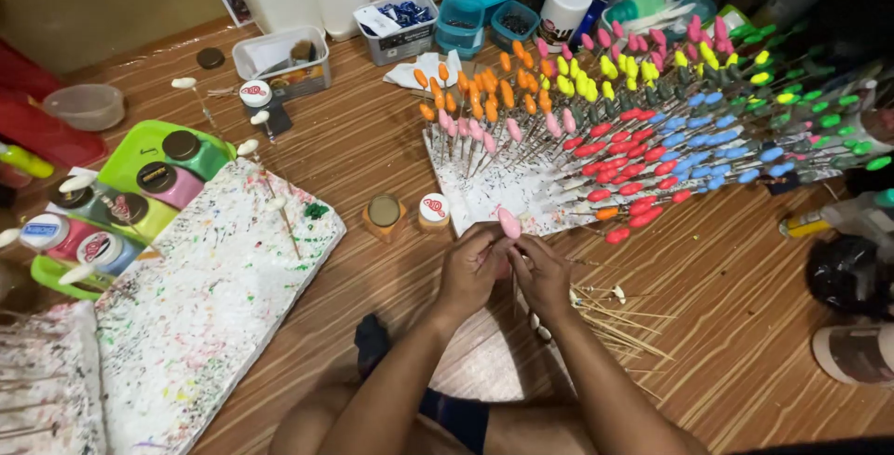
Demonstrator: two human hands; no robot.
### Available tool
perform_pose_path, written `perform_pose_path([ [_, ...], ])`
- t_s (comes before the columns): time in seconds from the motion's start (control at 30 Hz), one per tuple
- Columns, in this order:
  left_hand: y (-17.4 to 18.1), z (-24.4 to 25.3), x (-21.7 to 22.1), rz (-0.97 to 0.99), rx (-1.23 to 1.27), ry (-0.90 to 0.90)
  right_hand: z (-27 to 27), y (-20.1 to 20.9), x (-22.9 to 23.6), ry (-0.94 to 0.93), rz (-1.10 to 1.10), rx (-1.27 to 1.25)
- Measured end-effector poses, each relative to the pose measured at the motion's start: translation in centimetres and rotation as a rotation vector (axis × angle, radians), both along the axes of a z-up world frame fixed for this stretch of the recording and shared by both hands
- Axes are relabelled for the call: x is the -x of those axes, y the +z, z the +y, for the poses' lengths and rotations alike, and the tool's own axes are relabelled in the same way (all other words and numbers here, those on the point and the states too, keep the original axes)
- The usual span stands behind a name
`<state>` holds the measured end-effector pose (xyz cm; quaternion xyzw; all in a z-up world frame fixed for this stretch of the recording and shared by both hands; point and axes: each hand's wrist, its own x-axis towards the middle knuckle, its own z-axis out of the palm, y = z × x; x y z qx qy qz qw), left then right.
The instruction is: Assembling fishing floats by attaching colored foam pieces to wooden sticks
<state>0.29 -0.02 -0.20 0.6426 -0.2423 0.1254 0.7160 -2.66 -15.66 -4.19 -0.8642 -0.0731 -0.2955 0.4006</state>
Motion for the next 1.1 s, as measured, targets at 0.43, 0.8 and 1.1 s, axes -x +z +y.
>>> perform_pose_path([
  [0.43,-1.1,2.6,-2.8,0.508,-0.691,-0.311,-3.6,-0.7,-9.7,-0.287,-0.119,0.021],
  [0.8,-6.5,2.9,-4.4,0.336,-0.967,-0.405,-3.5,-5.4,-15.5,-0.29,-0.083,-0.118],
  [1.1,-5.5,3.0,-4.5,0.385,-1.008,-0.406,-3.9,-7.0,-16.2,-0.342,-0.073,-0.042],
])
